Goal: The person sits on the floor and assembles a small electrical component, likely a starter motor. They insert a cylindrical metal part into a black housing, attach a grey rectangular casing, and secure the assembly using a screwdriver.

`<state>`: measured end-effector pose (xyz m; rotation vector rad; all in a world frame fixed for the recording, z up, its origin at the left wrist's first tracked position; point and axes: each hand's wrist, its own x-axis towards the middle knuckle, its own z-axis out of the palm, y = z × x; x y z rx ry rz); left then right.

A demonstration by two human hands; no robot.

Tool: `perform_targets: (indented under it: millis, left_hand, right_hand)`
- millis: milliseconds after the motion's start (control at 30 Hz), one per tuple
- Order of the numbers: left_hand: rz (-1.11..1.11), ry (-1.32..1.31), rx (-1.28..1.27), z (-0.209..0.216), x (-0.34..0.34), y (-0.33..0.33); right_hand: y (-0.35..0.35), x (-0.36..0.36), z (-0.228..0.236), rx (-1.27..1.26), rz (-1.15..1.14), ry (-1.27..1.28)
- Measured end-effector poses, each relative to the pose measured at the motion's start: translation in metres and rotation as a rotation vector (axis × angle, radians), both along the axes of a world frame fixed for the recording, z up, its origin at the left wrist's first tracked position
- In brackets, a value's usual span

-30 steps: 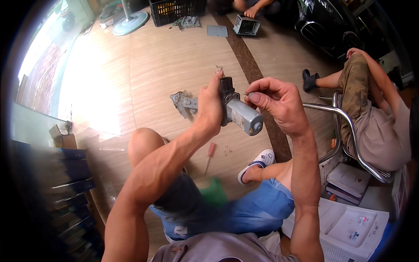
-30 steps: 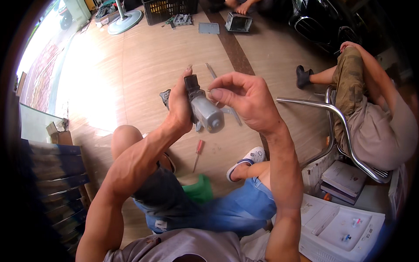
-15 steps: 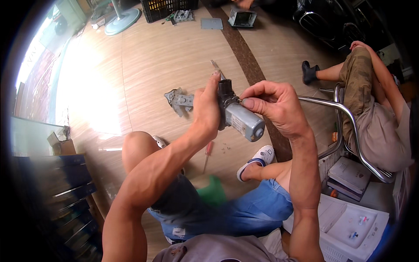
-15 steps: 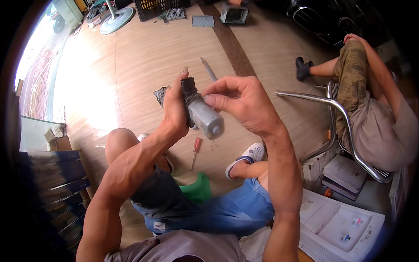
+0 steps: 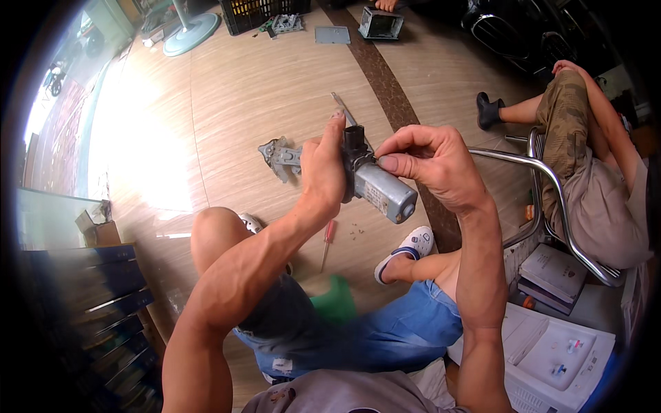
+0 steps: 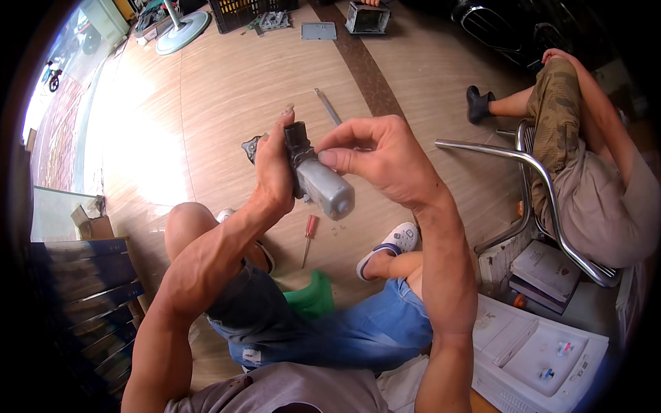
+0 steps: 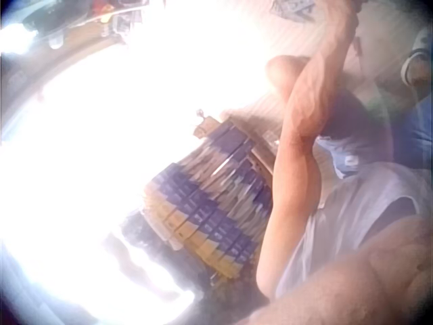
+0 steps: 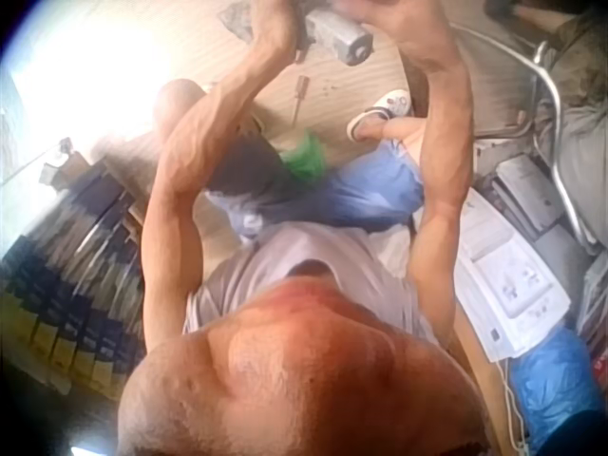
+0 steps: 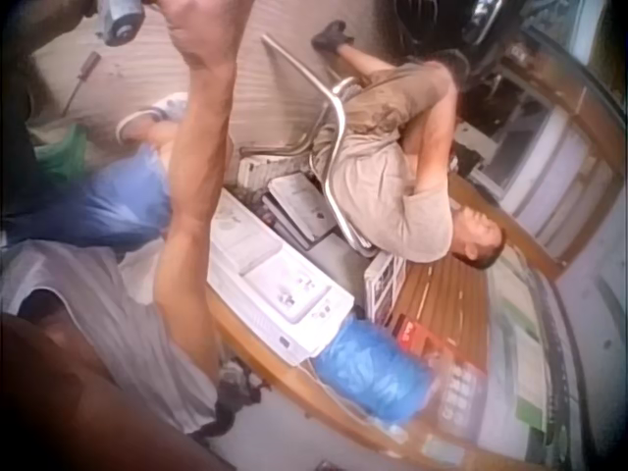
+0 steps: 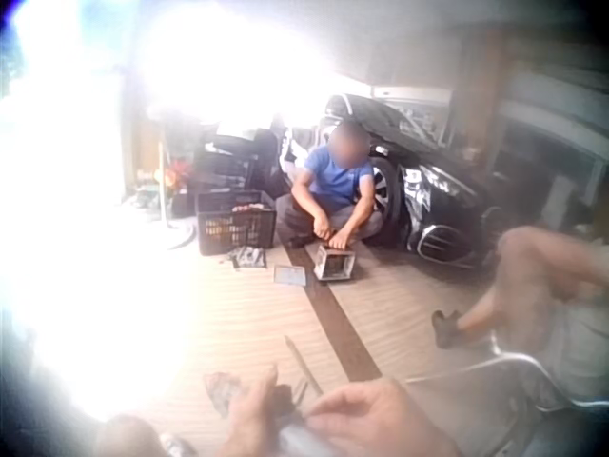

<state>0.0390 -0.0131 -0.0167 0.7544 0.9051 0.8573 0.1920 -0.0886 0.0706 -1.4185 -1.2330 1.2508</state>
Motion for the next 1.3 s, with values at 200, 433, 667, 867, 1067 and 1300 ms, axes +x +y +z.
perform_targets:
  millis: [200, 433, 667, 867, 1067, 1300]
  left_hand:
    - [0.007, 0.126, 0.092, -0.004, -0.001, -0.001]
    - [0.022, 0.18, 0.153, -0.005, -0.003, 0.001]
    - [0.039, 0.283, 0.266, -0.006, -0.009, 0.004]
    - [0.093, 0.298, 0.313, -0.008, -0.008, 0.009]
    - [0.116, 0.353, 0.3, -0.009, -0.006, 0.01]
    - [0.122, 0.392, 0.332, -0.007, -0.005, 0.011]
  right_hand:
    - [0.002, 0.002, -0.002, -0.008, 0.055, -0.018]
    - [0.003, -0.003, -0.002, -0.012, 0.01, -0.026]
    - [0.002, -0.003, 0.001, -0.07, -0.009, -0.115]
    - [0.0, -0.01, 0.003, -0.013, -0.046, -0.201]
    - [0.0, -0.011, 0.0, -0.004, -0.054, -0.24]
    - [-0.001, -0.012, 0.0, 0.017, -0.055, -0.303]
